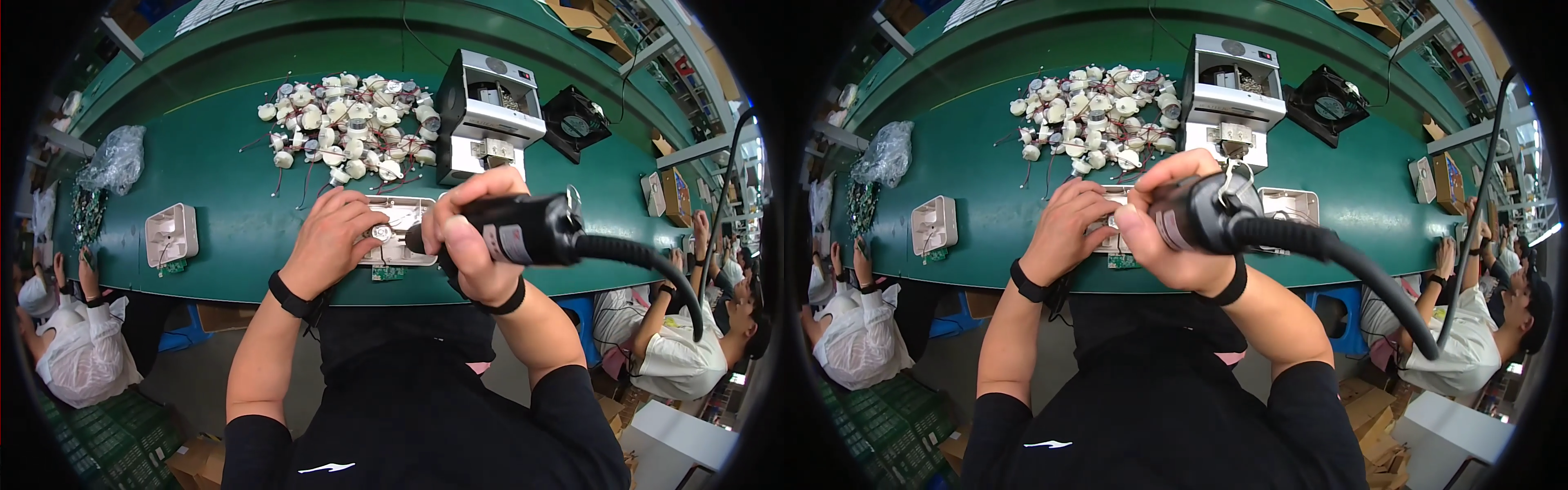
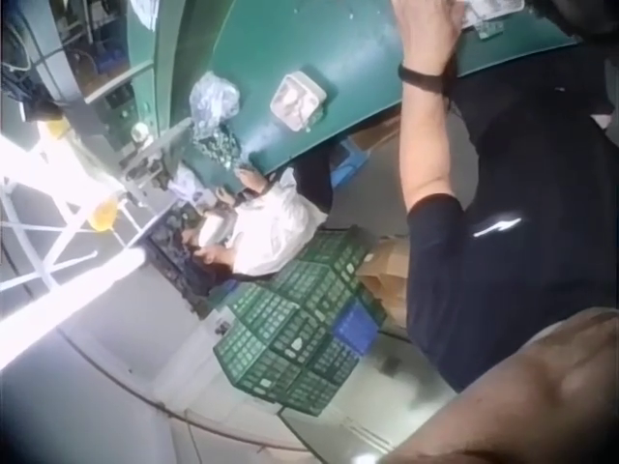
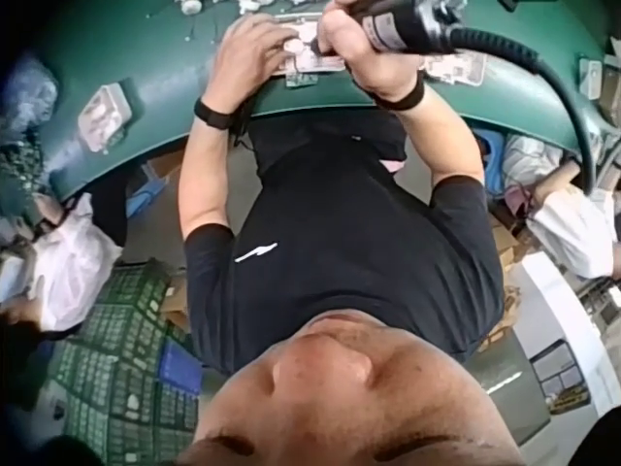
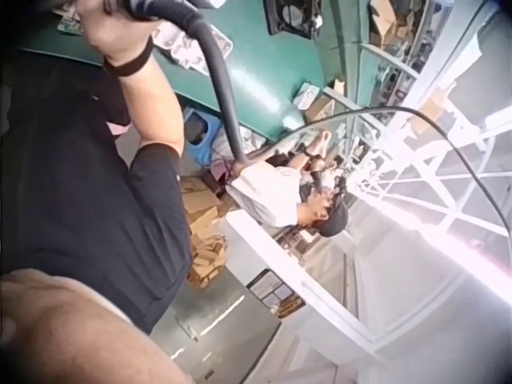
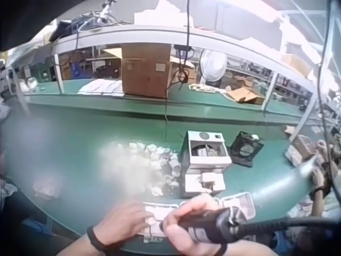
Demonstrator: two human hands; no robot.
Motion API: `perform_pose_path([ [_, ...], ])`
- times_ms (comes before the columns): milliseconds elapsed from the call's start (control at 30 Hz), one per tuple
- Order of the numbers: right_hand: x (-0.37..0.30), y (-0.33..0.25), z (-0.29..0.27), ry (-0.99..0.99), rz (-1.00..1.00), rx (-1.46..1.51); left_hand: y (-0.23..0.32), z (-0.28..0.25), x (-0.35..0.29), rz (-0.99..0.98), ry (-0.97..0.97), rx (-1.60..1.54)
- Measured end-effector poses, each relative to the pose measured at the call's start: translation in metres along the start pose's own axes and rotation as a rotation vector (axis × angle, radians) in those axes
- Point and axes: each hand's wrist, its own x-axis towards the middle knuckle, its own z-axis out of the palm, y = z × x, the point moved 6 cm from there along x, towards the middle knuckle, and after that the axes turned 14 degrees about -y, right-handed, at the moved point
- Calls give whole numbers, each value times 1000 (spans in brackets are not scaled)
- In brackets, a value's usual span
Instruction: Assembling electronic components into plastic housings using an electric screwdriver on an assembly line.
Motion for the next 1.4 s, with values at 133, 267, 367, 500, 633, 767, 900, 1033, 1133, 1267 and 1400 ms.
perform_pose_path([
  [133, 7, 14, 4, -11, 0, -51, -3, 1, -3, 3, 32, -32],
  [267, 8, 28, 6, -19, 19, -111, -5, 2, -6, 14, 64, -57],
  [367, 8, 32, 8, -38, 29, -159, -6, 3, -6, 20, 75, -68],
  [500, 7, 38, 8, -63, 31, -222, -8, 4, -5, 3, 75, -79],
  [633, 7, 37, 10, -38, 29, -207, -8, 5, -4, 4, 44, -89],
  [767, 8, 34, 13, -40, 43, -237, -8, 6, -6, 12, 72, -88],
  [900, 7, 33, 12, -70, 56, -382, -5, 3, -4, 1, 69, -115],
  [1033, 10, 33, 14, -52, 50, -400, -5, 3, -6, -36, 45, -126],
  [1133, 11, 32, 15, -43, 33, -414, -7, 6, -6, -11, 71, -95],
  [1267, 11, 33, 20, -121, 69, -473, -9, 7, -8, -48, 58, -126],
  [1400, 15, 33, 21, -84, 50, -449, -8, 6, -8, -47, 74, -122],
])
